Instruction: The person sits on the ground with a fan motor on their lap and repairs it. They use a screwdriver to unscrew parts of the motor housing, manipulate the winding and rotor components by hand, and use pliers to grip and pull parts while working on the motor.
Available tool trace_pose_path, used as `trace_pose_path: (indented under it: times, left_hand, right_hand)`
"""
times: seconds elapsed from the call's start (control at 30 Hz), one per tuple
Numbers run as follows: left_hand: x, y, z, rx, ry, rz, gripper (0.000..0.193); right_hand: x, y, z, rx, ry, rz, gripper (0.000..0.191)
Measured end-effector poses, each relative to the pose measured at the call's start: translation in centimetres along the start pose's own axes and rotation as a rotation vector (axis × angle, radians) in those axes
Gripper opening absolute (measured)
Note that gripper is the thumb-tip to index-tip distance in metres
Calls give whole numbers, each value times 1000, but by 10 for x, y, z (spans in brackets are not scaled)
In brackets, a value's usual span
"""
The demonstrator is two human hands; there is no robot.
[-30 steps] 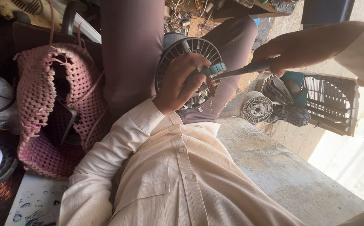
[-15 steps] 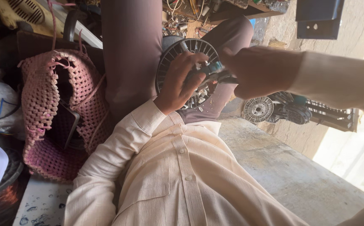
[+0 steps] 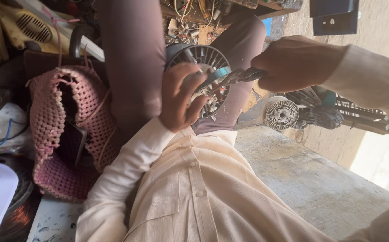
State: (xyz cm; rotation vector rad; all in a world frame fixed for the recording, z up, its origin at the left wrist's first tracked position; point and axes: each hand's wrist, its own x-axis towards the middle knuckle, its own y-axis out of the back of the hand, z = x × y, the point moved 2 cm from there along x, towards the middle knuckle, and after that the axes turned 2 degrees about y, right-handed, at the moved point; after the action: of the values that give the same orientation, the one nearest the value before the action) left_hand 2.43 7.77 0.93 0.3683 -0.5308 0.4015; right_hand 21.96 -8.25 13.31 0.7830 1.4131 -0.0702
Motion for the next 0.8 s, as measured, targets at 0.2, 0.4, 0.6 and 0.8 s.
trace_pose_path:
  times: [0.2, 0.4, 0.6, 0.8]
  left_hand:
    - [-12, 23, 44, -94, -101, -14, 30]
    - [-27, -9, 72, -496, 496, -232, 28]
    - [-44, -28, 68, -843, 823, -186, 19]
    - [-56, -28, 57, -1300, 884, -128, 23]
  right_hand:
    - [-3, -88, 32, 649, 1164, 745, 18]
    - [50, -230, -54, 2040, 670, 419, 44]
    - [54, -231, -111, 2096, 711, 542, 41]
    - [16, -208, -95, 1558, 508, 1020, 31]
